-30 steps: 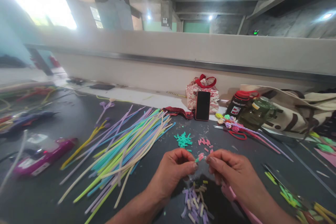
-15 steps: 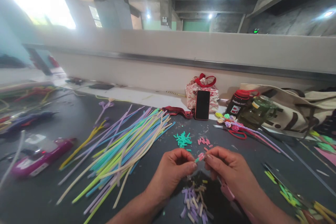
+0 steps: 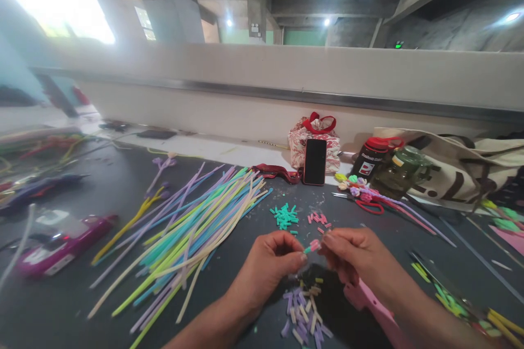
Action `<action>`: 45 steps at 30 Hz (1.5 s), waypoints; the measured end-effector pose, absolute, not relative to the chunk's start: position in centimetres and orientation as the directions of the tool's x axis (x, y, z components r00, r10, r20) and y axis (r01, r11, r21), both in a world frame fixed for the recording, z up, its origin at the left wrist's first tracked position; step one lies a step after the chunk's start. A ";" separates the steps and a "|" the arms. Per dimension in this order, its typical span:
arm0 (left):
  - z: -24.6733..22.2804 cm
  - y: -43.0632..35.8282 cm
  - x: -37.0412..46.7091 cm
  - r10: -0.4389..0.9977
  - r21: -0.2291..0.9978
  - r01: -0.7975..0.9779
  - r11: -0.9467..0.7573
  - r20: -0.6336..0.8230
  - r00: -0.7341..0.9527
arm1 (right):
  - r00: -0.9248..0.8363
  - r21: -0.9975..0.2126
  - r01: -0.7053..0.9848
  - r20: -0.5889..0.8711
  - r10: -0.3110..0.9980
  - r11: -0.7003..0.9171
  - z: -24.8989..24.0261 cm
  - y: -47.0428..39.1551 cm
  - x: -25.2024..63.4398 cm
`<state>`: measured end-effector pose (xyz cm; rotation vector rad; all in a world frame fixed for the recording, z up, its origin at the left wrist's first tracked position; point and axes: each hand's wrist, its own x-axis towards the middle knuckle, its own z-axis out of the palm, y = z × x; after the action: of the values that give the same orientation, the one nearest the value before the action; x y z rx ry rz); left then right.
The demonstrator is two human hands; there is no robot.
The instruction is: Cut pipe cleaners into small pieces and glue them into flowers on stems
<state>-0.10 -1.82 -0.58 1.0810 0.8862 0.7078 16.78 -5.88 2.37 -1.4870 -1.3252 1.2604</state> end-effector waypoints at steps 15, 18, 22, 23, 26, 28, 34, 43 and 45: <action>-0.6 -2.5 0.2 0.799 0.955 -0.032 0.295 -0.228 0.557 | -0.152 -0.803 0.583 0.045 0.987 0.126 3.5 -7.2 16.7; -0.7 -2.5 0.1 0.802 0.963 -0.024 0.267 -0.209 0.560 | -0.191 -0.771 0.605 0.100 0.976 0.198 3.1 -6.8 16.6; -0.5 -2.6 0.1 0.802 0.965 0.002 0.263 -0.220 0.555 | -0.247 -0.743 0.613 0.142 0.958 0.268 2.6 -6.6 16.8; -0.4 -2.6 0.1 0.803 0.964 0.003 0.267 -0.225 0.552 | -0.245 -0.739 0.619 0.140 0.959 0.266 2.5 -6.6 16.8; -0.4 -2.5 0.1 0.808 0.965 -0.006 0.262 -0.217 0.547 | -0.217 -0.732 0.639 0.120 0.969 0.234 2.4 -6.6 16.8; -0.5 -2.5 0.1 0.805 0.963 -0.002 0.271 -0.225 0.549 | -0.219 -0.722 0.647 0.133 0.967 0.246 2.4 -6.7 16.8; -0.7 -2.5 0.1 0.794 0.960 0.008 0.278 -0.235 0.560 | -0.275 -0.685 0.661 0.159 0.948 0.306 2.6 -6.8 17.1; -0.7 -2.6 0.2 0.808 0.962 0.012 0.273 -0.235 0.541 | -0.186 -0.693 0.701 0.048 0.981 0.166 3.1 -6.7 17.3; -0.8 -2.5 0.3 0.793 0.943 0.001 0.332 -0.280 0.541 | -0.095 -0.699 0.712 -0.010 0.995 0.061 3.5 -7.4 18.4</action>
<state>0.27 -2.50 -0.84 1.1239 0.8658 0.6118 18.38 -7.41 3.48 -1.6991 -1.8619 0.7691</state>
